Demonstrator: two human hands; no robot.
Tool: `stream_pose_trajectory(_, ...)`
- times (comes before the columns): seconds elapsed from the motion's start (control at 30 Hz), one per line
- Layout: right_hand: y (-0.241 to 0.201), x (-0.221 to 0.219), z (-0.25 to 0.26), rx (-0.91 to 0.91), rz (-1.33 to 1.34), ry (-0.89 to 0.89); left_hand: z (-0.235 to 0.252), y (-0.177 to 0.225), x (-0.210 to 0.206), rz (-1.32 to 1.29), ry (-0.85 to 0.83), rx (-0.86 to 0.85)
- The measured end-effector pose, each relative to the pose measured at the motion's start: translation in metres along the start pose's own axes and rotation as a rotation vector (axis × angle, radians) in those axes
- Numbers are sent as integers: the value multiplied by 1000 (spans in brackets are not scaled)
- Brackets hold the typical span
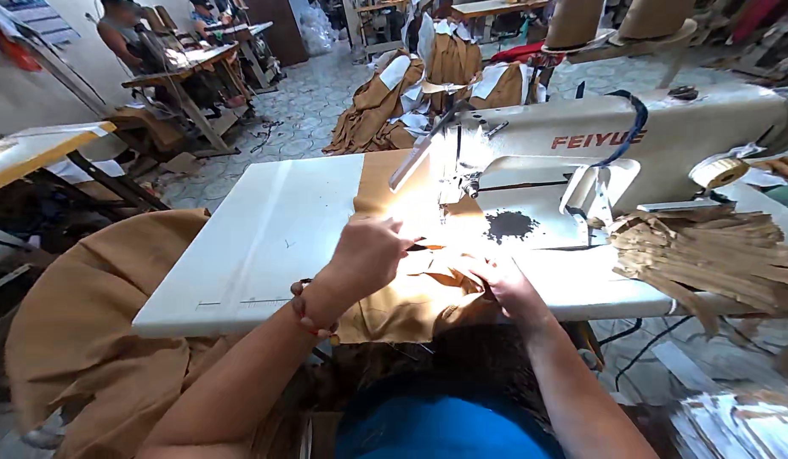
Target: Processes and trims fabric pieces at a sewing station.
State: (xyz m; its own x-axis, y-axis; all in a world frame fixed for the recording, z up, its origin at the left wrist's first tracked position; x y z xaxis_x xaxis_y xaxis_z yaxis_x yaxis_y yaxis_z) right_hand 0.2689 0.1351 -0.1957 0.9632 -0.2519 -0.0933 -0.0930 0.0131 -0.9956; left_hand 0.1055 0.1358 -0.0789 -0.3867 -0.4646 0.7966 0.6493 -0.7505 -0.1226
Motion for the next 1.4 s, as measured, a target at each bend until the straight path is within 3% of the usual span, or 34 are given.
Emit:
stream_pose_trajectory(0.2,-6,-1,-8,10,60,-25,6,23,-30,18,13,-161)
stream_pose_trajectory(0.3,-8,1,-12,3,91,-31,6,8,-23,12,-34,-7)
stream_pose_trajectory(0.43,-3,9,-17,-36,53,-18,-5,-43,-30,-86,-82,249)
stream_pose_trajectory(0.6,5,13,-17,-75,31,18,-36,-46,-67,-157,-297,226)
stream_pose_trajectory(0.77,9,6,-19,-122,-1,8,-49,-46,-85,-193,-275,293)
stream_pose_trajectory(0.87,7,6,-22,-103,-29,5,-46,-69,-83,-386,-328,390)
stream_pose_trajectory(0.93,3,8,-26,-82,-69,6,-43,-109,-61,-453,-207,473)
stream_pose_trajectory(1.03,-2,3,-34,-4,-59,-49,-67,-201,22,-45,199,999)
stream_pose_trajectory(1.1,-3,-4,-40,36,-56,-134,-81,-214,72,103,448,1122)
stream_pose_trajectory(1.17,-3,-17,-47,36,-33,-212,-74,-181,87,19,549,1036)
stream_pose_trajectory(1.2,-2,-26,-51,38,-27,-261,-72,-150,80,-91,486,970)
stream_pose_trajectory(1.3,-7,-51,-61,97,-32,-404,-57,-47,23,-628,40,747)
stream_pose_trajectory(1.4,-18,-61,-66,194,13,-488,-48,1,-21,-779,-248,529)
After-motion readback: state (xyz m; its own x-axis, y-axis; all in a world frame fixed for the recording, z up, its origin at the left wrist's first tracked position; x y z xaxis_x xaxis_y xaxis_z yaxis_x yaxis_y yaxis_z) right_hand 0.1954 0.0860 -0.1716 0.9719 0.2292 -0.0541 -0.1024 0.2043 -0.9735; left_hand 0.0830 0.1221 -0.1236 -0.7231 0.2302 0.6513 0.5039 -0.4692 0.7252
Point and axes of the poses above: each hand's wrist, its own z-axis towards the middle knuckle, its own x-axis out of the back of the hand, y = z × x, the point moved 9 cm from there along z, towards the middle knuckle, and after that the axes turned 14 degrees about y, right-handed, at the moved point
